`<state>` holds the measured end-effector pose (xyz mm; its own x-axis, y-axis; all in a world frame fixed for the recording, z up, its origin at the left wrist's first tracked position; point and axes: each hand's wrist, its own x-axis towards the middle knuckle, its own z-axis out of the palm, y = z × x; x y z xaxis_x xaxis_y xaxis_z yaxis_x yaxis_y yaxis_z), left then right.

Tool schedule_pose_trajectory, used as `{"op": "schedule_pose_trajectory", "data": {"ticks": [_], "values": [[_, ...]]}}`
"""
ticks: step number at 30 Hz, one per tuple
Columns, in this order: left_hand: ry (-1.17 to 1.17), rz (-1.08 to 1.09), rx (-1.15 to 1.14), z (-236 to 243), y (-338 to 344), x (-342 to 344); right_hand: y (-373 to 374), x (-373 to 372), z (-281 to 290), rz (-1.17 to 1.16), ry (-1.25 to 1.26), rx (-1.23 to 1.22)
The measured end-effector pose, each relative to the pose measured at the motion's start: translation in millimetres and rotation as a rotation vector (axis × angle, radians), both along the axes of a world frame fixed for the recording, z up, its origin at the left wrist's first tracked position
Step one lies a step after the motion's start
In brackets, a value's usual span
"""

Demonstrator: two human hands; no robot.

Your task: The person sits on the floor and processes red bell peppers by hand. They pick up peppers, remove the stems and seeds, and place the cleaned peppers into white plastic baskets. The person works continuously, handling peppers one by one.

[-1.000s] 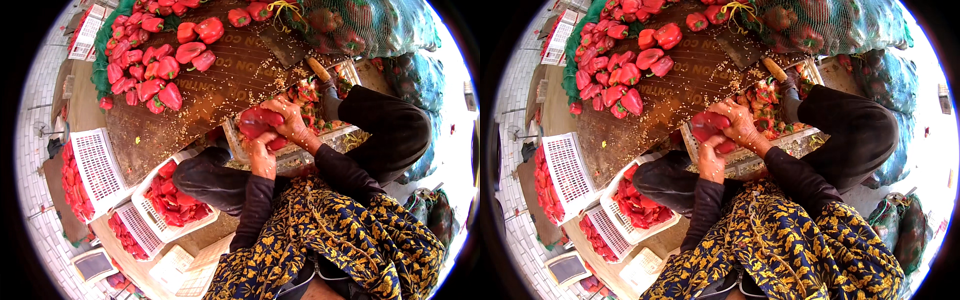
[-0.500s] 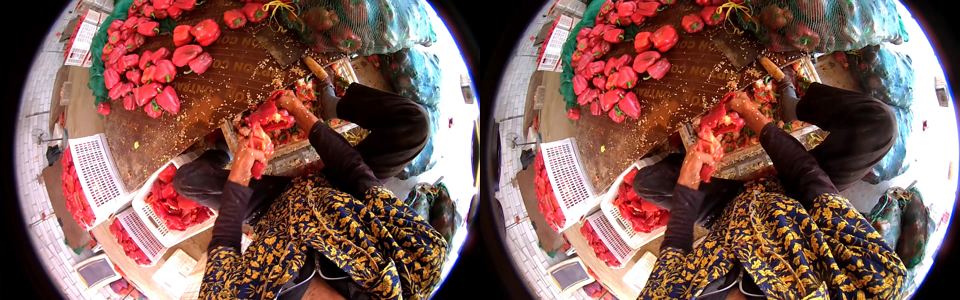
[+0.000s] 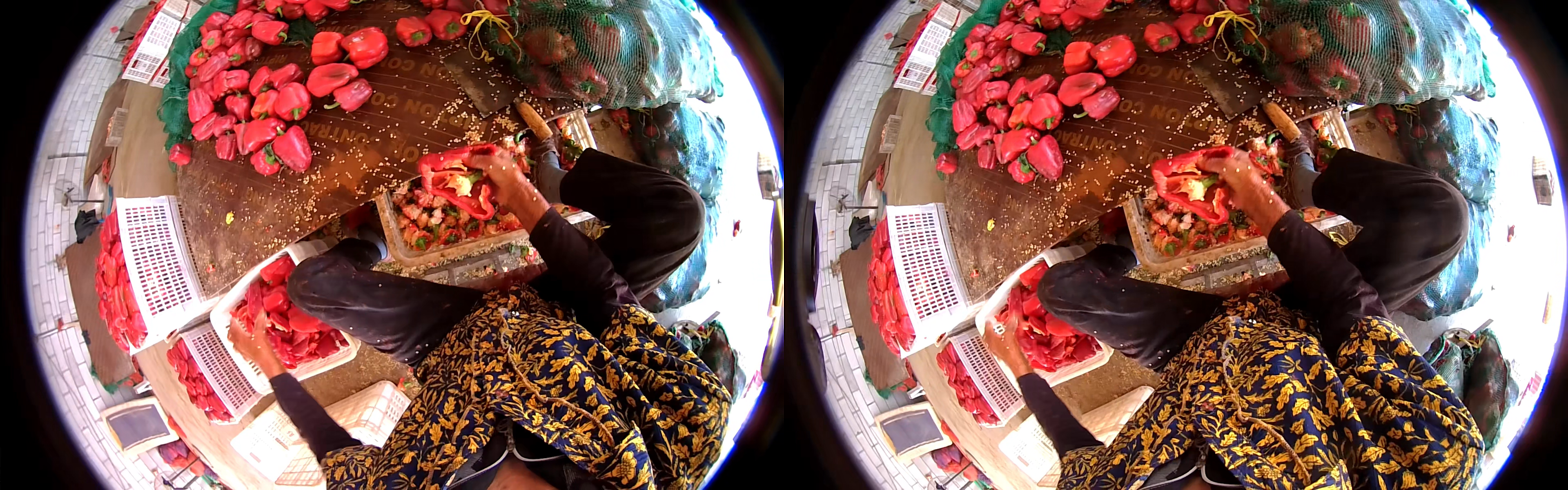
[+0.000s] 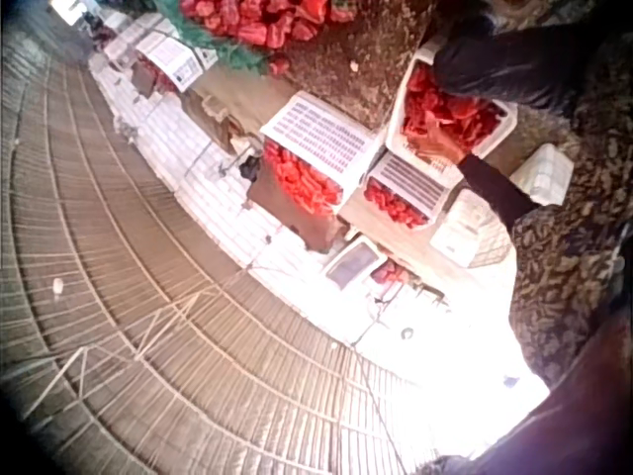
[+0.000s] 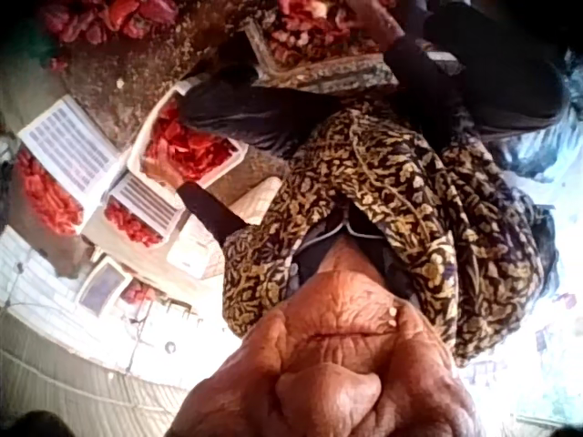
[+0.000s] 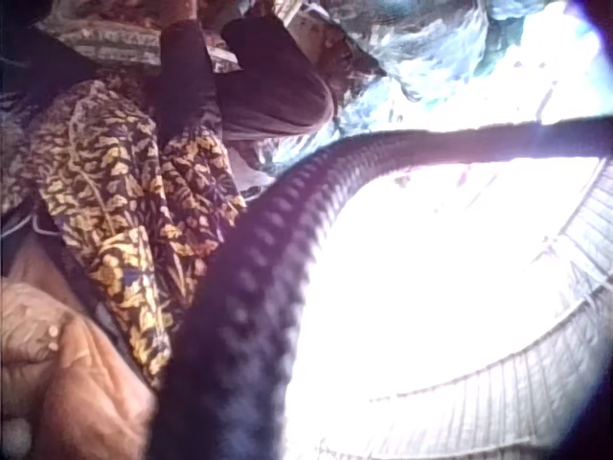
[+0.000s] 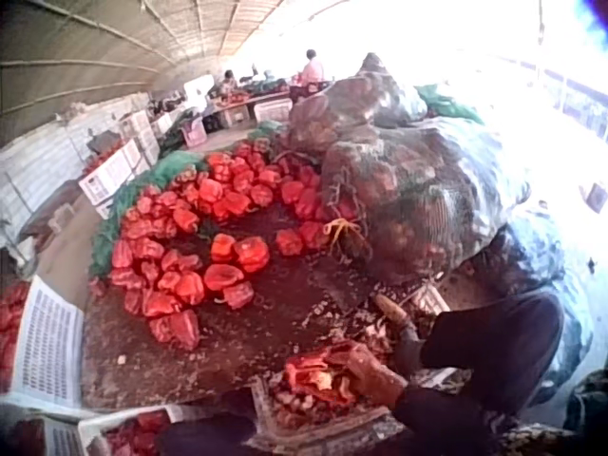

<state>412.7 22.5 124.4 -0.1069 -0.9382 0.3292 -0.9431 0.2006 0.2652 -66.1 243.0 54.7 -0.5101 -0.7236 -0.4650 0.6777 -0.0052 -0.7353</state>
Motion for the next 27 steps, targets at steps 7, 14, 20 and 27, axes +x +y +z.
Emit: {"op": "schedule_pose_trajectory", "data": {"ticks": [7, 14, 20, 27], "values": [[1.506, -0.589, 0.887, -19, 127, -290, -13, 51, 21, 0.189, -0.171, -0.121], [1.815, -0.238, 0.787, -29, 122, -322, 20, 30, 47, 0.18, 0.894, 0.159], [1.53, -0.387, 0.667, -17, 135, -335, -6, 64, 43, 0.35, 1.553, -0.055], [1.627, -0.436, 0.805, -24, 117, -333, -19, 72, 38, 0.186, 0.954, -0.081]]}}
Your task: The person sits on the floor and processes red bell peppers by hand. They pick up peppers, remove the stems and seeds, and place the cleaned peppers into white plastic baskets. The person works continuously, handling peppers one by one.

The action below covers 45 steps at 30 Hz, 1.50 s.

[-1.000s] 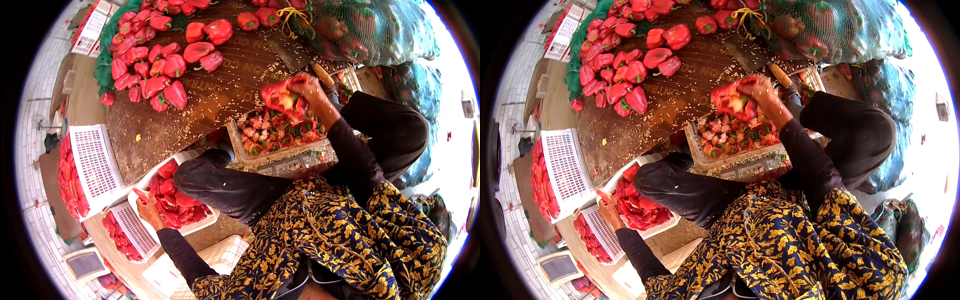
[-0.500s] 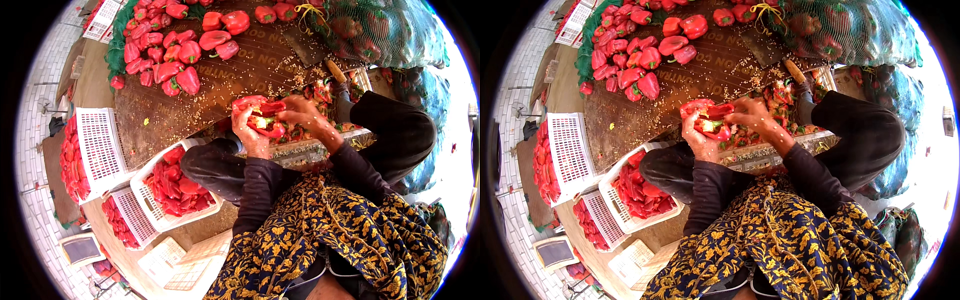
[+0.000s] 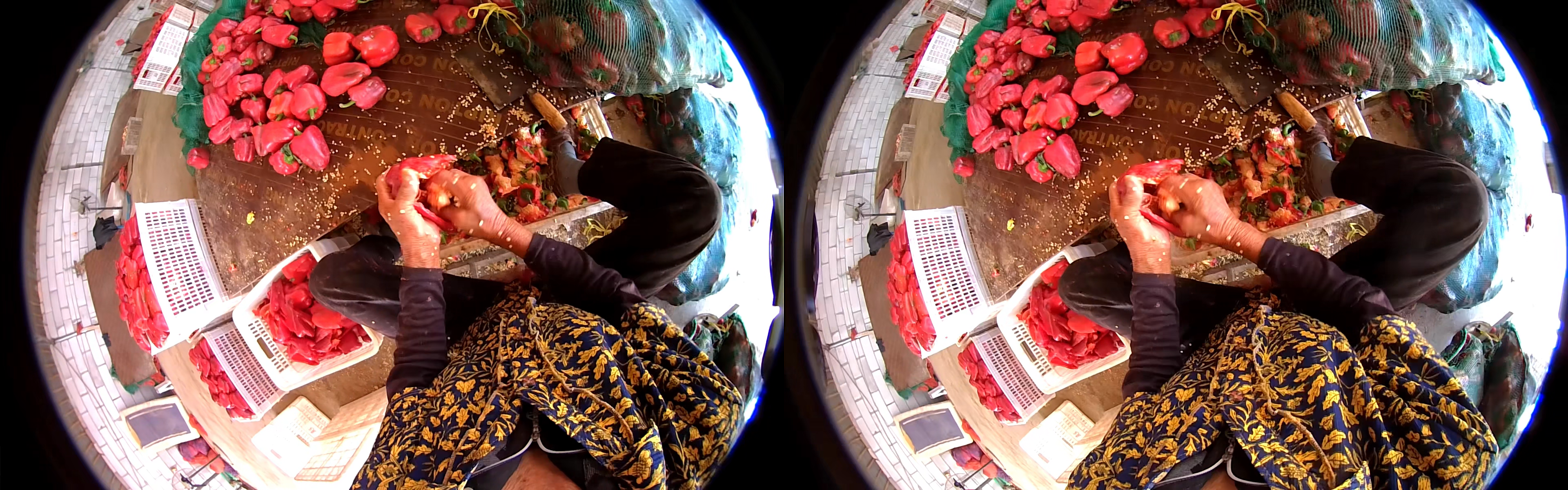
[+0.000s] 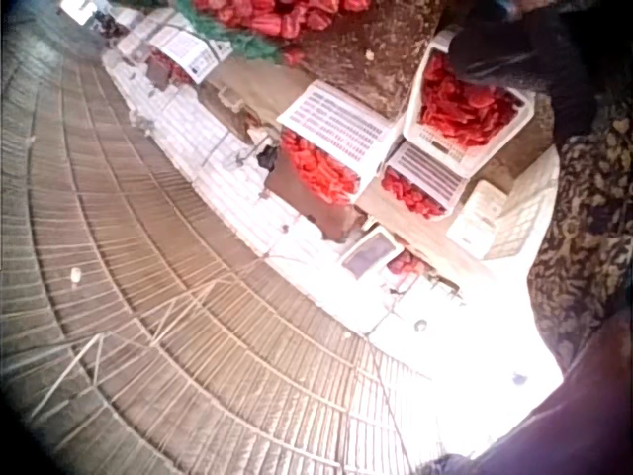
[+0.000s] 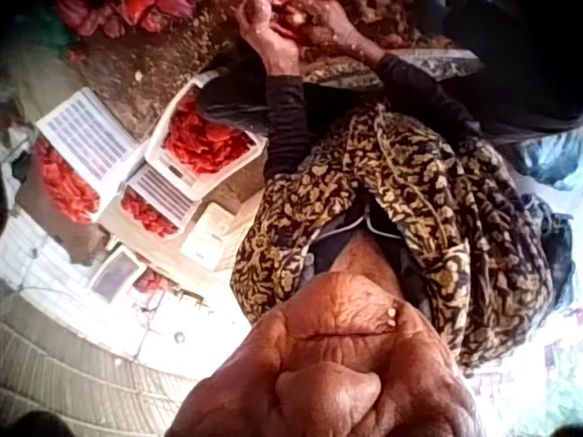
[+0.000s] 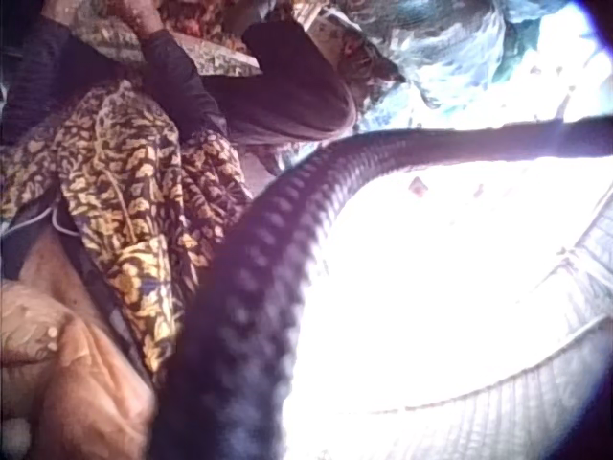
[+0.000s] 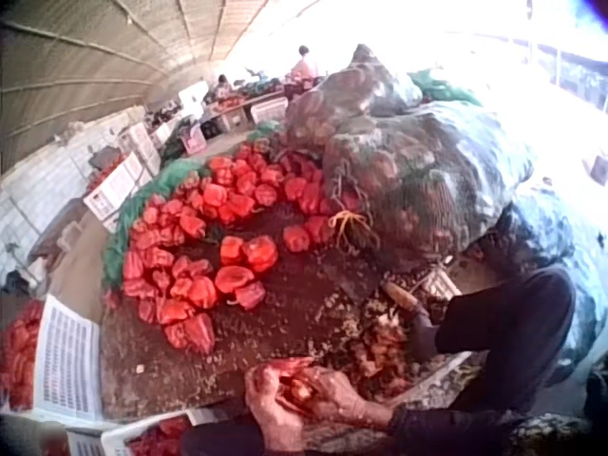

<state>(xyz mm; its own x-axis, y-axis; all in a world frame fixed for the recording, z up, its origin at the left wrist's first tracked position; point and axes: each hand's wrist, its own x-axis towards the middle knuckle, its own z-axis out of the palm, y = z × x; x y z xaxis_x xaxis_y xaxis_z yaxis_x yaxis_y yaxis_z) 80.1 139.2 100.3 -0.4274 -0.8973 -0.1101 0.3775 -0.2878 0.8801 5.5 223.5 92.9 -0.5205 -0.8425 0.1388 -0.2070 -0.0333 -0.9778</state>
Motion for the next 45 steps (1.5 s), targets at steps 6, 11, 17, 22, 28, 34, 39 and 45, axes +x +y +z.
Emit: {"op": "schedule_pose_trajectory", "data": {"ticks": [6, 11, 17, 22, 28, 34, 39, 45], "values": [[0.225, -0.062, 0.125, -1, -25, 32, 25, -53, 26, -0.04, -0.904, -0.057], [0.206, 0.026, -0.007, -3, -61, 47, 49, -96, -34, -0.237, 0.952, 0.401], [-0.479, 0.026, -0.658, 30, -8, -12, -17, -20, 0, -0.066, 0.592, 0.049], [-0.109, 0.435, -0.27, 61, -107, 109, -66, -45, 12, 0.231, 0.221, 0.085], [-1.359, 0.879, -0.547, -7, -199, 406, -154, -48, -29, 0.377, 0.577, 0.149], [-0.632, 0.455, -0.428, -9, -204, 268, -289, -38, -45, 0.327, 0.612, 0.096], [-0.482, -0.113, 0.062, -54, -231, 102, -328, -18, -59, 0.221, 0.389, 0.37], [-0.16, -0.09, 0.229, -55, -187, 33, -232, -28, -55, 0.35, 0.156, -0.021]]}}
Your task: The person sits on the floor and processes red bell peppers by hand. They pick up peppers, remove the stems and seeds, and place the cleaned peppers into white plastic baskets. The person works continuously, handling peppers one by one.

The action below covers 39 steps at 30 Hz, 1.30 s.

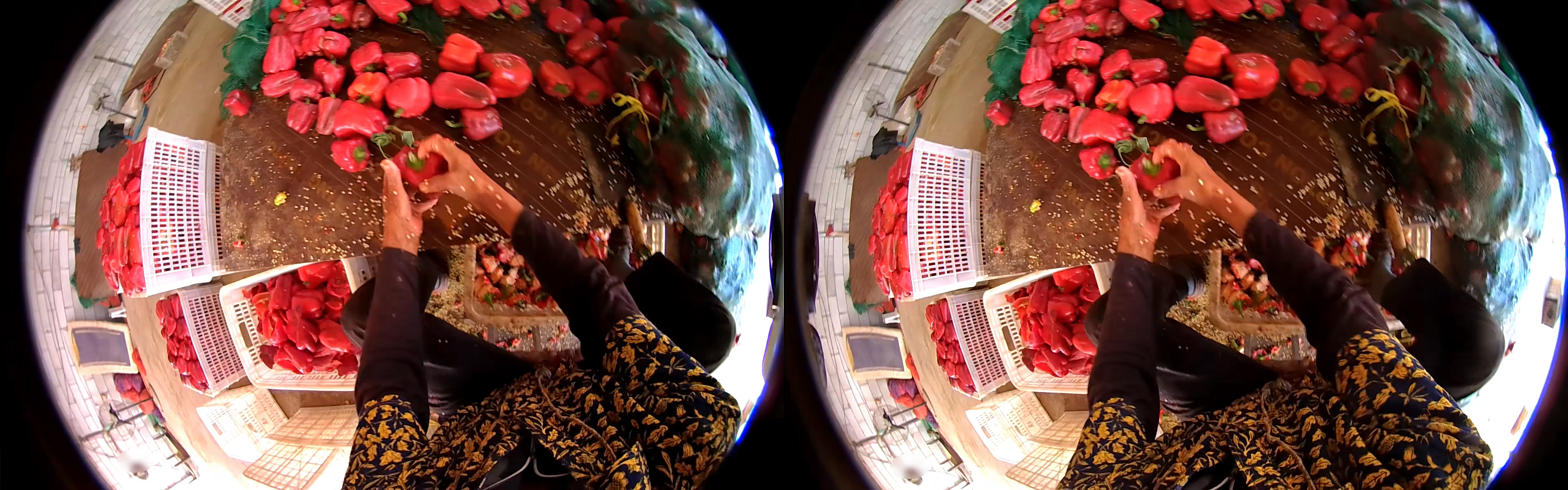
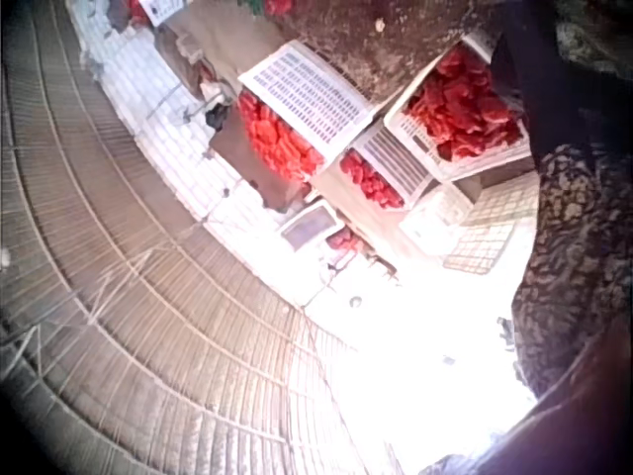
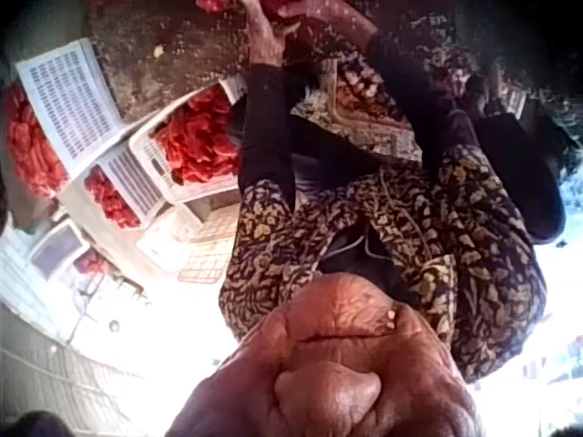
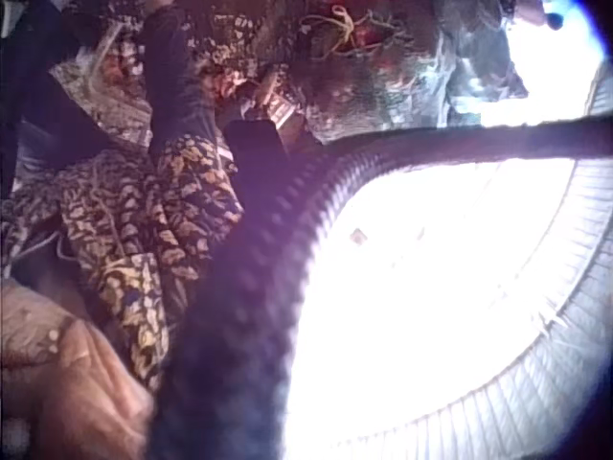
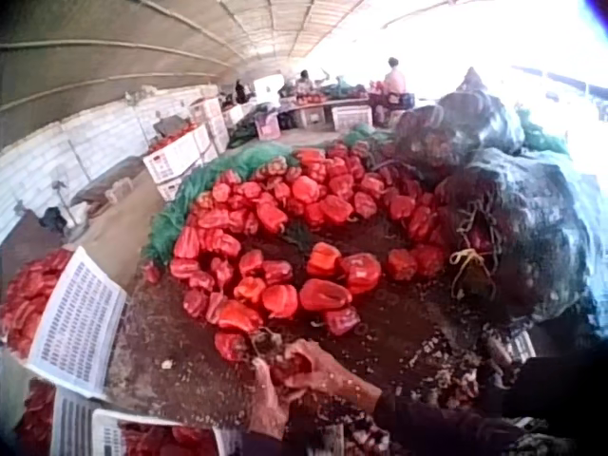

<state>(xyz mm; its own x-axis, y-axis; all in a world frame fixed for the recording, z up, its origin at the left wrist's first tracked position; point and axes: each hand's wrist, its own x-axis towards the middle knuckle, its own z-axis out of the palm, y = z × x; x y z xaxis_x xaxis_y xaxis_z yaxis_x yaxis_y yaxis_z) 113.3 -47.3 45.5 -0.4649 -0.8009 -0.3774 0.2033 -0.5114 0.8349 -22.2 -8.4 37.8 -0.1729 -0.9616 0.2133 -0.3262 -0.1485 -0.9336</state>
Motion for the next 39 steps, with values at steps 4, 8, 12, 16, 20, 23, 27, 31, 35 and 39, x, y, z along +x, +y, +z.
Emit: {"op": "schedule_pose_trajectory", "data": {"ticks": [4, 8, 12, 16, 20, 23, 27, 31, 35, 39], "values": [[0.282, -0.037, -0.067, -10, 95, -24, 120, 5, 38, -0.115, 0.039, 0.02], [0.132, 0.014, 0.018, -25, 200, -46, 209, -7, 24, -0.297, 0.174, 0.051], [-0.132, -0.088, -0.371, -63, 234, -53, 264, -23, -6, -0.247, 0.002, 0.359], [-0.366, -0.206, -0.297, -81, 243, -44, 289, -14, -60, -0.209, 0.064, 0.406], [-0.422, -0.322, -0.037, -80, 234, -55, 287, -19, -70, -0.204, -0.134, 0.5], [-0.546, -0.496, -0.029, -90, 226, -63, 282, -19, -91, -0.214, -0.012, 0.538], [-0.362, -0.388, 0.011, -116, 234, -57, 277, -18, -98, -0.146, 0.086, 0.646], [-0.463, -0.369, 0.05, -126, 228, -58, 243, -11, -105, -0.108, 0.277, 0.685], [-0.382, -0.439, 0.21, -94, 225, -49, 241, -13, -126, -0.194, 0.273, 0.729], [-0.231, -0.375, 0.104, -95, 221, -35, 247, -2, -101, -0.454, 0.284, 0.502]]}}
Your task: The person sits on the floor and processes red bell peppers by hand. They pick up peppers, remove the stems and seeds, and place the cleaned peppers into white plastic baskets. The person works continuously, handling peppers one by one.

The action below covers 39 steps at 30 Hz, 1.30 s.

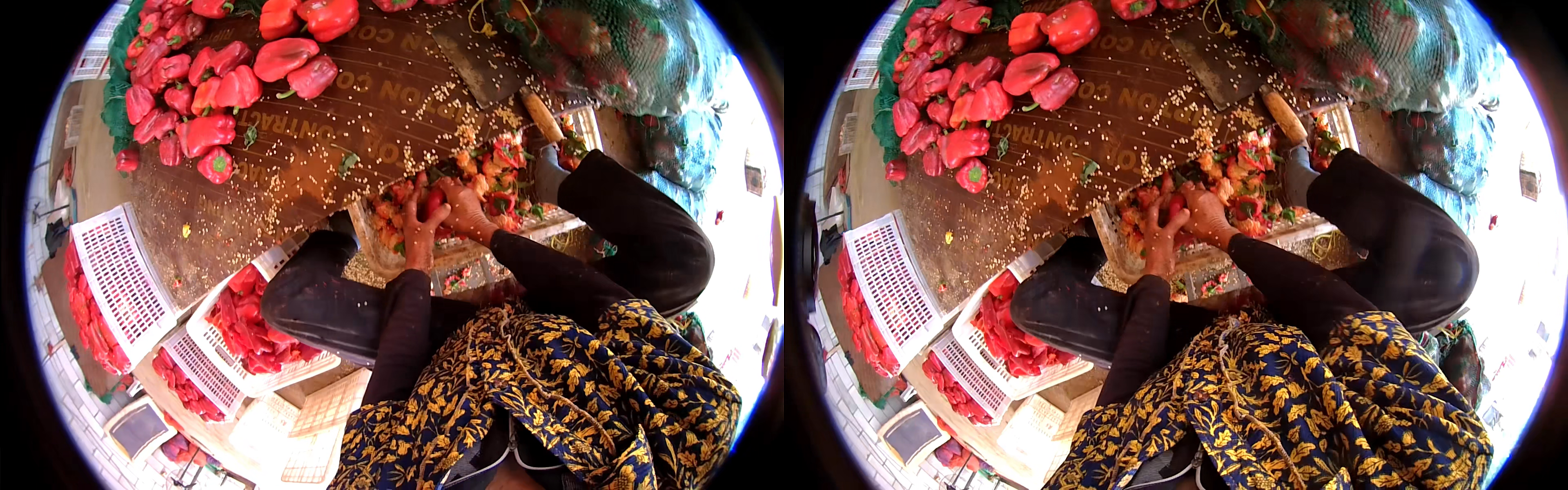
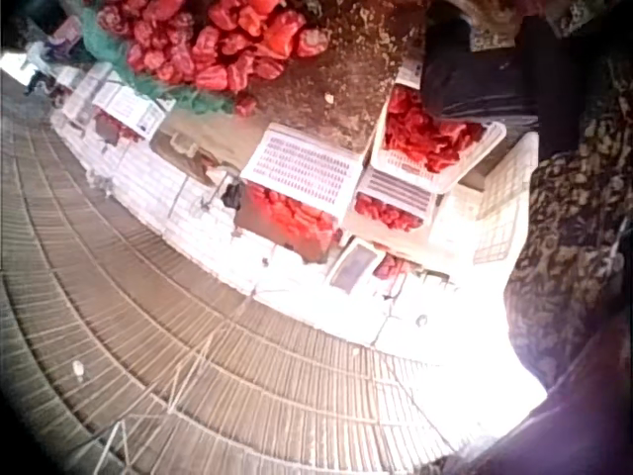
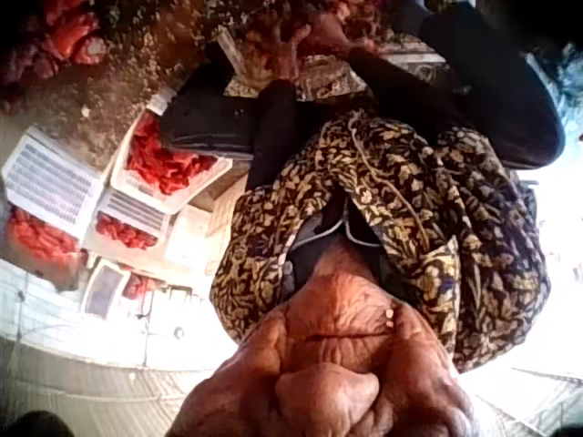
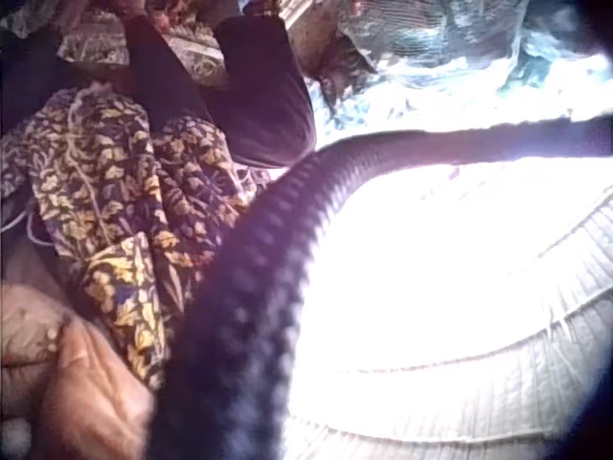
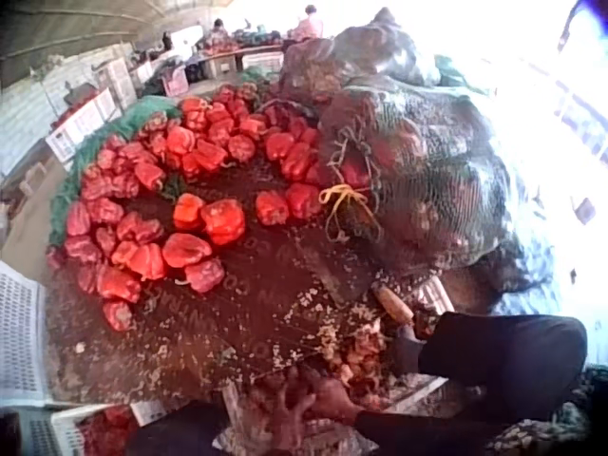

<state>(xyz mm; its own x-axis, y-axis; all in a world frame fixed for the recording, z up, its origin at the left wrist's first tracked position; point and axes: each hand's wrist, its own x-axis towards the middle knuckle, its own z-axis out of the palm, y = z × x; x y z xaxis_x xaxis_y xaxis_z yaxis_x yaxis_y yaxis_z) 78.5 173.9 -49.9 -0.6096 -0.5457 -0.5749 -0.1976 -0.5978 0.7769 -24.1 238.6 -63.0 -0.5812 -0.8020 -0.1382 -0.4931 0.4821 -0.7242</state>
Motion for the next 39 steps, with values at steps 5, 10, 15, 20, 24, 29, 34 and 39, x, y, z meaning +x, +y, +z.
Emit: {"op": "schedule_pose_trajectory", "data": {"ticks": [5, 10, 15, 20, 24, 29, 34, 39], "values": [[-0.083, 0.285, 0.02, 21, 24, 2, 9, 6, 30, -0.142, -0.022, -0.198], [0.066, 0.271, 0.035, 27, 21, 16, 21, 5, 57, 0.035, -0.11, -0.096], [0.038, 0.103, -0.155, 28, 25, 20, 30, -7, 57, 0.159, -0.056, -0.229], [0.071, 0.058, -0.195, 20, 31, 15, 34, -11, 66, 0.152, 0.018, -0.102], [0.155, 0.161, -0.072, 25, 49, 10, 33, -8, 66, 0.154, 0.082, -0.152], [0.098, 0.163, -0.275, 13, 49, 20, 32, -3, 70, 0.139, -0.207, -0.155], [0.26, 0.298, 0.033, 22, 43, 14, 30, -11, 76, 0.131, -0.246, -0.151], [0.221, 0.477, 0.268, 29, 36, 15, 34, -1, 83, -0.02, -0.666, -0.307]]}}
